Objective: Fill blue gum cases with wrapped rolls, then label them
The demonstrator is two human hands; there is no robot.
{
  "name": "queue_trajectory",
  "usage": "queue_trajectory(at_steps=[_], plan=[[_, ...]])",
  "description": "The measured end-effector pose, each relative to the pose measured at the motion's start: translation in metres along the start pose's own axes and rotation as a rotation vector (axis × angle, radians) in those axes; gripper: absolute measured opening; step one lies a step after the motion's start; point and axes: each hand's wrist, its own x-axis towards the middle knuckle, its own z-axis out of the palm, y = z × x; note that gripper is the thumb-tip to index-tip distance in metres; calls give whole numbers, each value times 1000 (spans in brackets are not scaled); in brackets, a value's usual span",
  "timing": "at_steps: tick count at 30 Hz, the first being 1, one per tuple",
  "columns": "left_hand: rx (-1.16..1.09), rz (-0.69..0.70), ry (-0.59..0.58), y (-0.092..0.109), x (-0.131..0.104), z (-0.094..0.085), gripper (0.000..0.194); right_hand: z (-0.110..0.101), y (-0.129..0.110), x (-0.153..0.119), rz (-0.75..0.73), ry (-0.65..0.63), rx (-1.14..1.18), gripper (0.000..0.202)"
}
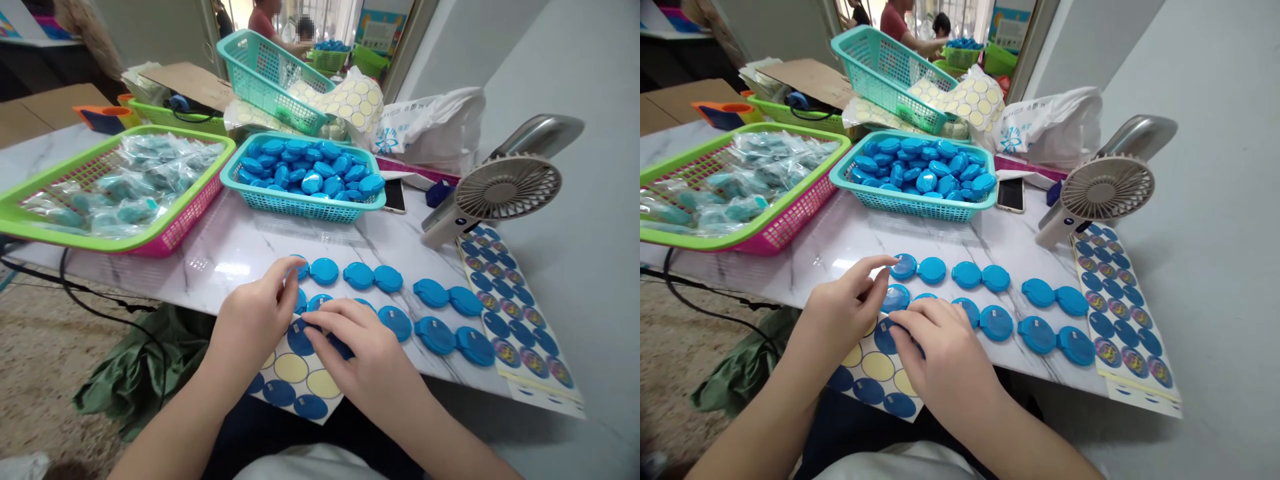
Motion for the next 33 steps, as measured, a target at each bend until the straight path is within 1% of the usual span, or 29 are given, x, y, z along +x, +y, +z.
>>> queue_trajectory(at_steps=[3, 6, 8, 10, 12, 14, 15, 17, 18, 20, 21, 24, 26, 29, 33], plan=[[9, -5, 1, 2, -2, -2, 29, 1, -1, 0, -4, -4, -7, 11], [17, -19, -10, 3, -5, -3, 31, 1, -4, -3, -16, -37, -17, 12], [28, -22, -18, 3, -6, -3, 31, -2, -8, -6, -26, -41, -11, 17], [37, -28, -35, 1, -5, -3, 31, -10, -12, -9, -37, -39, 13, 24], [41, -34, -88, -1, -1, -3, 31, -22, -13, -10, -39, -34, 57, 29], [60, -40, -182, -3, 6, 0, 31, -35, -8, -6, 4, -16, 121, 29], [80, -44, -237, -5, 11, 2, 32, -40, -2, -2, 49, 2, 158, 27], [130, -48, -328, -6, 21, 7, 33, -45, 14, 12, 200, 34, 215, 14], [151, -42, -361, -6, 26, 10, 34, -44, 25, 22, 288, 51, 237, 4], [179, -14, -403, -5, 37, 16, 35, -36, 48, 42, 518, 34, 236, 18], [187, 3, -419, -5, 42, 19, 35, -30, 59, 51, 555, 31, 237, 22], [222, 36, -470, -3, 52, 26, 31, -11, 84, 71, 609, 15, 239, 26], [242, 40, -496, -3, 56, 29, 28, 0, 93, 75, 629, -4, 244, 27], [261, 32, -511, -4, 58, 33, 27, 9, 97, 74, 651, -24, 247, 27], [278, 16, -518, -6, 58, 35, 28, 11, 96, 72, 675, -36, 237, 26]])
